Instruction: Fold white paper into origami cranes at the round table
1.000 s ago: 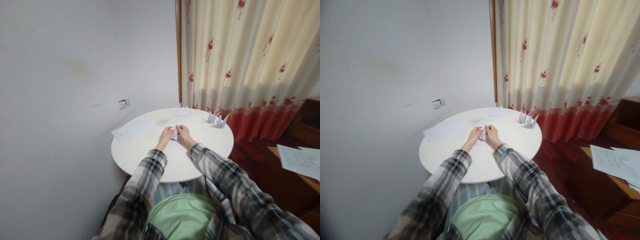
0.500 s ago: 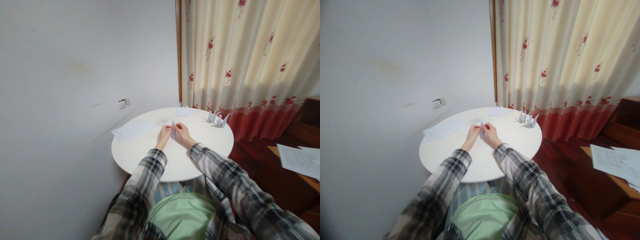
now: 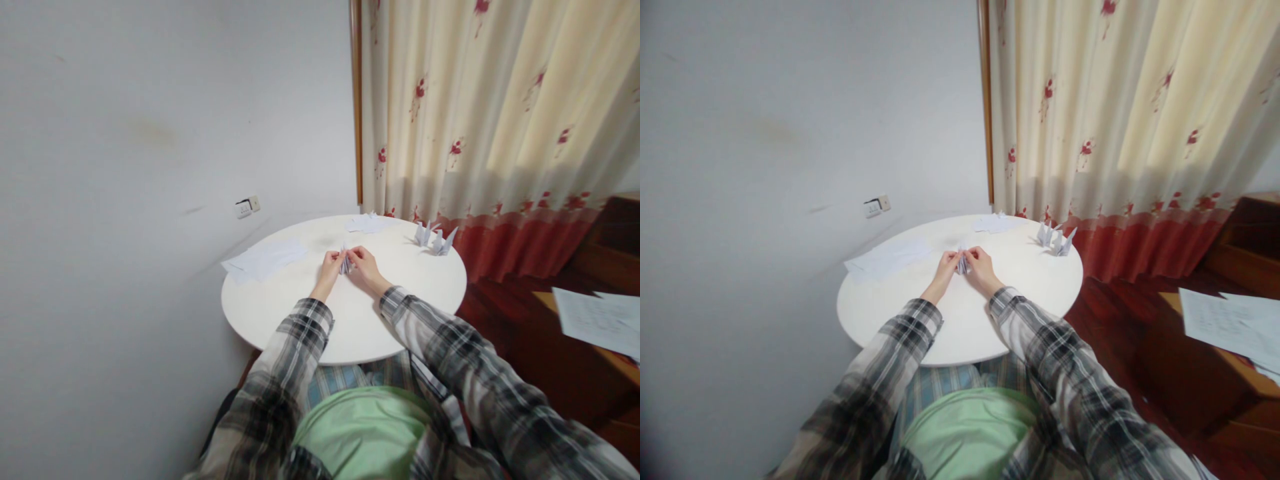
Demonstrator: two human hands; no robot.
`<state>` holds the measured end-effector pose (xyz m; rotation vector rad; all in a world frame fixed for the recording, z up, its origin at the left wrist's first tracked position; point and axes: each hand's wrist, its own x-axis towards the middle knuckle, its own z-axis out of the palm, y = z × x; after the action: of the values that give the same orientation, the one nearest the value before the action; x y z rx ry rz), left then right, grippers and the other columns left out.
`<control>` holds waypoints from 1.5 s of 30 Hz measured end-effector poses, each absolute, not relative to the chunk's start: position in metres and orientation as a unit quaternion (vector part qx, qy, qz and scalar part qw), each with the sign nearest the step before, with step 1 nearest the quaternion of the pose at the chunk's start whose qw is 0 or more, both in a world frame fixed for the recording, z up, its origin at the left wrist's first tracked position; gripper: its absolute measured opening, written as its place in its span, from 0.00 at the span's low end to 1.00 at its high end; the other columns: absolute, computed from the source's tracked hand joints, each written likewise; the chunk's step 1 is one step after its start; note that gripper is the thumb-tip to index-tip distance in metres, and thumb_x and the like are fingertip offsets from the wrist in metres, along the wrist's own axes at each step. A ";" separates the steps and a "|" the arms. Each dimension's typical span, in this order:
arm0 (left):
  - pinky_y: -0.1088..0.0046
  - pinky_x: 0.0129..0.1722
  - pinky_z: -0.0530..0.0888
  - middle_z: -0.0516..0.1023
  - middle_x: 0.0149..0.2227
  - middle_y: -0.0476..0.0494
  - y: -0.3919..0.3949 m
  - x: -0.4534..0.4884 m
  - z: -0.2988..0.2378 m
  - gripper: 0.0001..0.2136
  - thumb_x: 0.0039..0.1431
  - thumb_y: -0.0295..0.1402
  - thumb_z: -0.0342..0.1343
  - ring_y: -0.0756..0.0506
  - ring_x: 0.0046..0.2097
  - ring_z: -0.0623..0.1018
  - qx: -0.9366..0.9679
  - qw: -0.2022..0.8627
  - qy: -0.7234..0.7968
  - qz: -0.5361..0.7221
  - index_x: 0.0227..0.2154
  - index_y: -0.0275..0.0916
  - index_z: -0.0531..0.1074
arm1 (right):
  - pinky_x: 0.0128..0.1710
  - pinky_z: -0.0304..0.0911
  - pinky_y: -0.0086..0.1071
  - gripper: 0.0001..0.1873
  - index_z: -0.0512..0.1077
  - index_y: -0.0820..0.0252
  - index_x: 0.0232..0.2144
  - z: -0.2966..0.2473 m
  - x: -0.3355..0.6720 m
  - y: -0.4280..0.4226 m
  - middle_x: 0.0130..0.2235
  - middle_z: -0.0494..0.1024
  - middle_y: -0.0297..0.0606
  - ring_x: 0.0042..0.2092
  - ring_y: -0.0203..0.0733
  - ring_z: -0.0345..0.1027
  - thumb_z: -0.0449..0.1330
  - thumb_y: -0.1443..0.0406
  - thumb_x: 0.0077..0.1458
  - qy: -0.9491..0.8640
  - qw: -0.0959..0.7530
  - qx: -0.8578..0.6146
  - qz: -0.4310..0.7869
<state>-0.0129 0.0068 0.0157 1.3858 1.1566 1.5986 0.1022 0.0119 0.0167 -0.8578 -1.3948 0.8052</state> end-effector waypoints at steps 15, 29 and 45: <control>0.77 0.26 0.66 0.70 0.26 0.49 0.004 -0.014 0.018 0.12 0.50 0.41 0.57 0.52 0.27 0.69 0.549 0.342 0.455 0.613 0.26 0.38 0.65 | 0.27 0.59 0.28 0.11 0.67 0.60 0.31 0.020 0.101 0.008 0.23 0.69 0.30 0.26 0.34 0.64 0.57 0.58 0.47 -0.578 0.605 -0.397 0.378; 0.78 0.29 0.66 0.68 0.25 0.50 0.006 -0.016 0.017 0.06 0.55 0.33 0.50 0.51 0.29 0.69 0.571 0.303 0.460 0.609 0.25 0.37 0.67 | 0.28 0.58 0.28 0.08 0.66 0.60 0.28 0.020 0.102 0.009 0.22 0.68 0.29 0.25 0.34 0.63 0.56 0.60 0.47 -0.586 0.599 -0.418 0.352; 0.78 0.28 0.66 0.68 0.27 0.51 0.001 -0.015 0.023 0.03 0.52 0.28 0.52 0.52 0.29 0.69 0.534 0.289 0.499 0.618 0.27 0.40 0.62 | 0.26 0.59 0.28 0.07 0.63 0.57 0.22 0.017 0.102 0.013 0.21 0.68 0.32 0.23 0.34 0.61 0.54 0.61 0.47 -0.597 0.598 -0.405 0.349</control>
<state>-0.0147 0.0015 0.0226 1.4250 1.3308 1.6503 0.1024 0.0133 0.0174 -0.9386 -1.3856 0.8101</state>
